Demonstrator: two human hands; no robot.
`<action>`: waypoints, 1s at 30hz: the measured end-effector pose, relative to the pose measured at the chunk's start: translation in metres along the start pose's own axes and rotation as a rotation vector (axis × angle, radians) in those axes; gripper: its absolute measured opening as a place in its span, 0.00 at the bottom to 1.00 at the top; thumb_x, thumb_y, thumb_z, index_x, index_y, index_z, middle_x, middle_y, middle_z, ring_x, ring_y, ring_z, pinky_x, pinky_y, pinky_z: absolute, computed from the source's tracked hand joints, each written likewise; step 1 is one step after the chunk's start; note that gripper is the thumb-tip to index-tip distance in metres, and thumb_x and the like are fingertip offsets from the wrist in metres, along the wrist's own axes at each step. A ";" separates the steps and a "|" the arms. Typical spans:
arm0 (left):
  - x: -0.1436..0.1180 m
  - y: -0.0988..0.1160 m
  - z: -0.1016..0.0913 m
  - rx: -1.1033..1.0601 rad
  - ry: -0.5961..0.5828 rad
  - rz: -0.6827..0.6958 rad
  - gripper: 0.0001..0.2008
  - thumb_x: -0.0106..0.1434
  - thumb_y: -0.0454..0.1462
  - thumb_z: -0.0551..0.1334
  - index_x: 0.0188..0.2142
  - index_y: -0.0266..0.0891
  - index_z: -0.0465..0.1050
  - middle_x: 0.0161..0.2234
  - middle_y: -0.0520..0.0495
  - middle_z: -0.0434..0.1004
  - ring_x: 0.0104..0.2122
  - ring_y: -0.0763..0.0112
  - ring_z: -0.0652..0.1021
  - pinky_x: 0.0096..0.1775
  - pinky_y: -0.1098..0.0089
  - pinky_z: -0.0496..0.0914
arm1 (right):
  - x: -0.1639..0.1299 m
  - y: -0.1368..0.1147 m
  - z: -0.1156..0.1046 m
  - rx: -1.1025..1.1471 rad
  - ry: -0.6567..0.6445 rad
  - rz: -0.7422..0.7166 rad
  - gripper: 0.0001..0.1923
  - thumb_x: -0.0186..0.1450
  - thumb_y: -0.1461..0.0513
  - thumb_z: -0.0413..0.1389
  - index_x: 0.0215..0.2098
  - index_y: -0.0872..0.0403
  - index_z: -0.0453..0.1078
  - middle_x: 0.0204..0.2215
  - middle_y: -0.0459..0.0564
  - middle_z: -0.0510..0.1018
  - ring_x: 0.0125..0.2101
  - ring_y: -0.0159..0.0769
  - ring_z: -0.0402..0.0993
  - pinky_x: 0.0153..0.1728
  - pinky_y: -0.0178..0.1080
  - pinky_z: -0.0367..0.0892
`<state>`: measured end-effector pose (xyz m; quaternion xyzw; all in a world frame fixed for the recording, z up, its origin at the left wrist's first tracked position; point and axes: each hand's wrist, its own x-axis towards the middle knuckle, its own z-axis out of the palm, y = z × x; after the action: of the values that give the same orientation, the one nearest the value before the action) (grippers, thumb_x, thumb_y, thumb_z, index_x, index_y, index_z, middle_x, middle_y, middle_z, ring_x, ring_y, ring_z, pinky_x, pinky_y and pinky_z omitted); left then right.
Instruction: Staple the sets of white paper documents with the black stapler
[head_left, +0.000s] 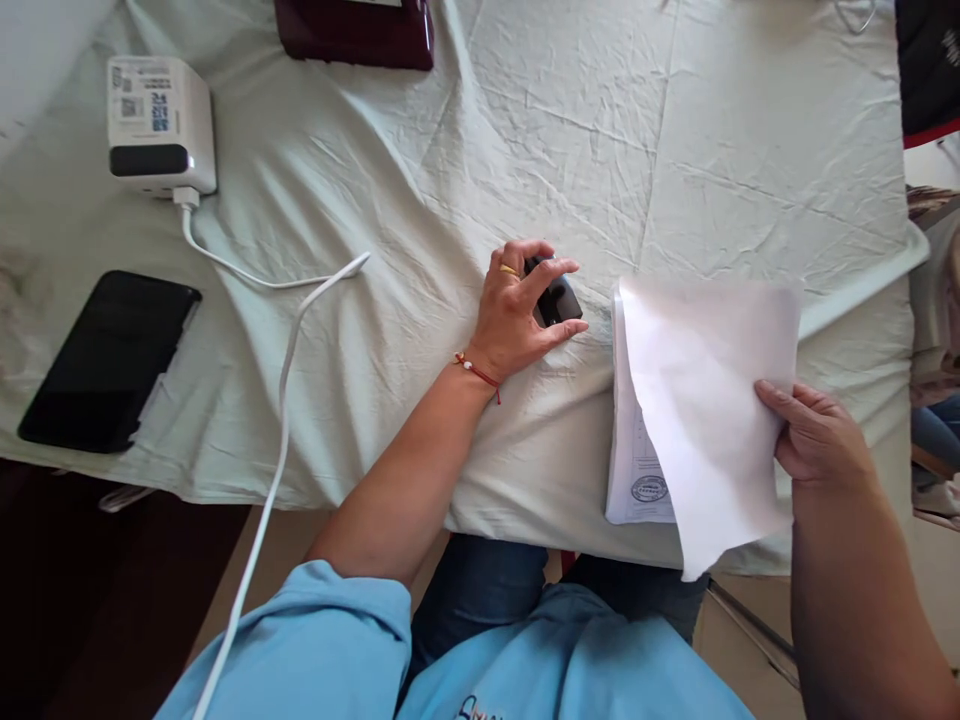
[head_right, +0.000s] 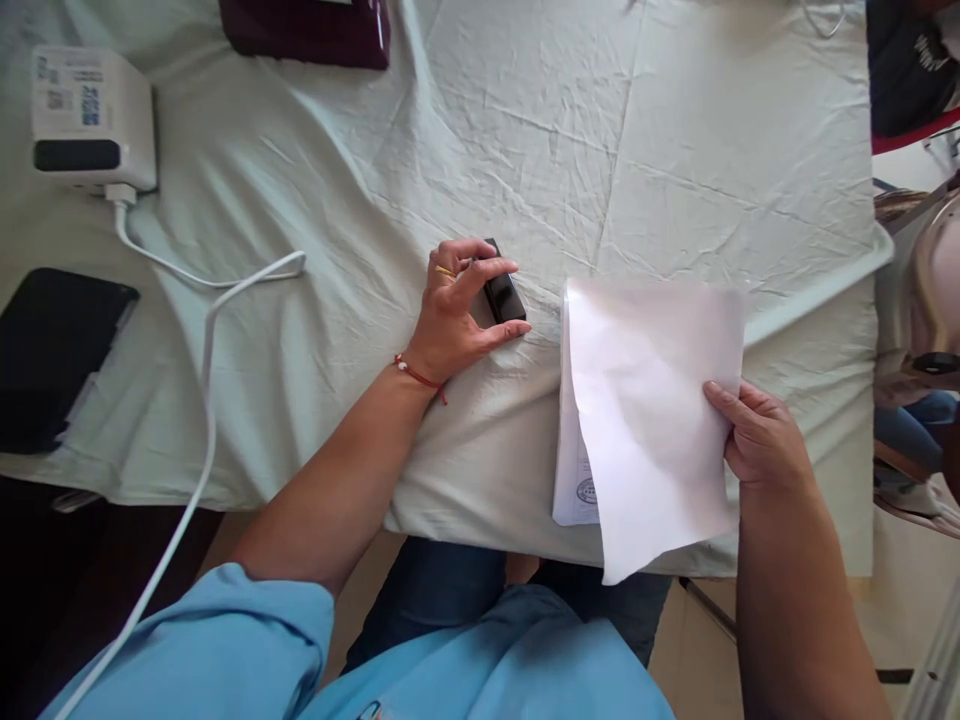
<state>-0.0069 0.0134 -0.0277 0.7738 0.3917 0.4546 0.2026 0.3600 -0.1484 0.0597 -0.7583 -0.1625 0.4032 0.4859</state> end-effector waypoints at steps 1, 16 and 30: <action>-0.001 -0.001 0.002 -0.007 0.023 0.000 0.38 0.61 0.65 0.74 0.62 0.48 0.78 0.62 0.37 0.78 0.64 0.44 0.78 0.68 0.42 0.72 | 0.000 0.000 0.004 0.030 -0.012 -0.018 0.30 0.32 0.56 0.86 0.33 0.54 0.88 0.31 0.49 0.90 0.25 0.31 0.82 0.27 0.27 0.80; 0.004 0.012 -0.003 -0.297 0.234 -0.456 0.30 0.74 0.63 0.64 0.29 0.42 0.69 0.24 0.54 0.71 0.25 0.75 0.72 0.32 0.70 0.69 | 0.012 0.030 0.094 0.114 -0.210 -0.500 0.19 0.58 0.49 0.79 0.38 0.52 0.87 0.35 0.47 0.88 0.31 0.32 0.79 0.34 0.34 0.77; 0.009 0.035 -0.021 -0.640 -0.151 -0.424 0.31 0.67 0.60 0.73 0.24 0.42 0.64 0.20 0.56 0.60 0.22 0.77 0.61 0.25 0.68 0.55 | 0.018 0.038 0.087 0.042 -0.214 -0.598 0.16 0.62 0.45 0.77 0.38 0.46 0.87 0.38 0.48 0.89 0.39 0.40 0.84 0.43 0.43 0.83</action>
<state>-0.0074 -0.0015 0.0108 0.6045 0.3653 0.4435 0.5517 0.2990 -0.1021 0.0012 -0.6199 -0.4202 0.3231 0.5786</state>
